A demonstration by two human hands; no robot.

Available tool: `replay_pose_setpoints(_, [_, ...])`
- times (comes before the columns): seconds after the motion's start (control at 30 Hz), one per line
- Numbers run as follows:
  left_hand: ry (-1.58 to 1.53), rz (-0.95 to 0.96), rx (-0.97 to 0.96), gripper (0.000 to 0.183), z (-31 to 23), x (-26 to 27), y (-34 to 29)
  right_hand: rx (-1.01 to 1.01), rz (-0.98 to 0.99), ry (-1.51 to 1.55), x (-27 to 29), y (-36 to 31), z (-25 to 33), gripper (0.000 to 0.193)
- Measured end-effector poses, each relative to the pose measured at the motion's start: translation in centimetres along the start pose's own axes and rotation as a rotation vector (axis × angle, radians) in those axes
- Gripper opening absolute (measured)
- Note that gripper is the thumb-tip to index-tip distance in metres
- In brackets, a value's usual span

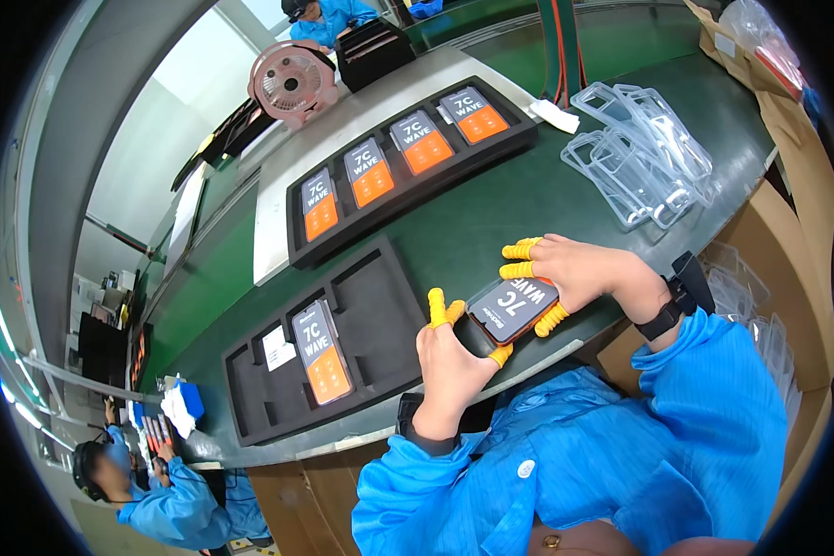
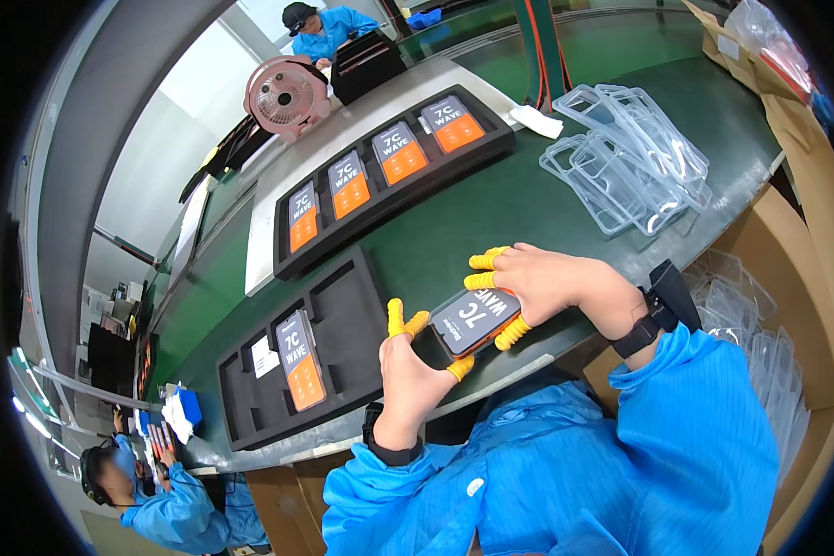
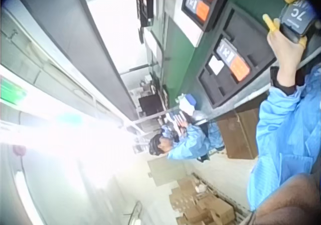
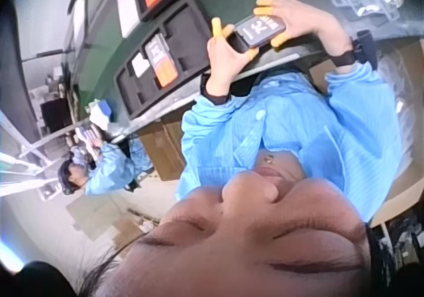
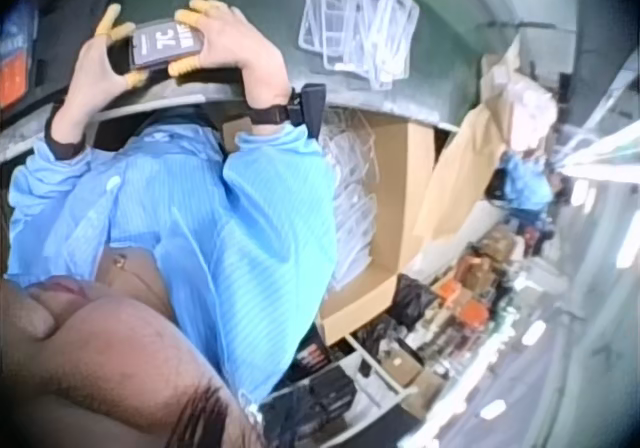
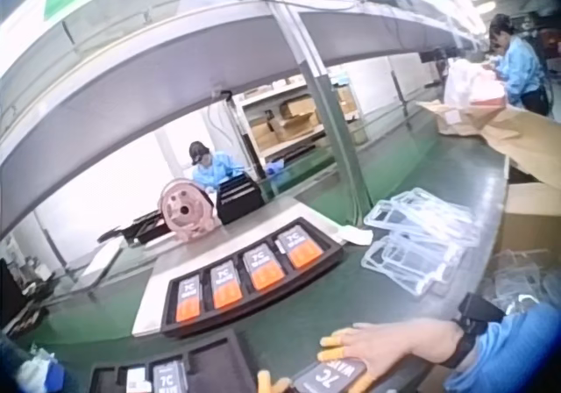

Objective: Assembling and organizing mobile phone components and trays on a factory production line.

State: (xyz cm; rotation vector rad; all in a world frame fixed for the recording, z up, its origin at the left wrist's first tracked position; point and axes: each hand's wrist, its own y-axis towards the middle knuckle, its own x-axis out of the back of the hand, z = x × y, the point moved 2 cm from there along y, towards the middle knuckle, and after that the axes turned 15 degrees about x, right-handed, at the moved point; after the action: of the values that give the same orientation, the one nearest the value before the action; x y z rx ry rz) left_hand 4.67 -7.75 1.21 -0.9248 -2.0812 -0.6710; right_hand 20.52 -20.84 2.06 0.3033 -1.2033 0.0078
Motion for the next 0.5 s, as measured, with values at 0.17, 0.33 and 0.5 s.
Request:
replay_pose_setpoints(0.17, [-0.014, 0.024, -0.031, 0.064, -0.1, -0.3, 0.0, -0.064, 0.057, -0.037, 0.2, -0.5, 1.0, 0.075])
replay_pose_setpoints(0.33, [-0.011, 0.141, 0.033, 0.069, 0.5, -0.7, -0.2, -0.082, 0.079, -0.093, 0.8, -1.0, 2.0, 0.069])
replay_pose_setpoints(0.5, [0.161, 0.036, -0.134, 0.079, -0.4, -1.6, 0.3, -0.126, 0.043, -0.013, -0.2, -1.3, 1.6, 0.072])
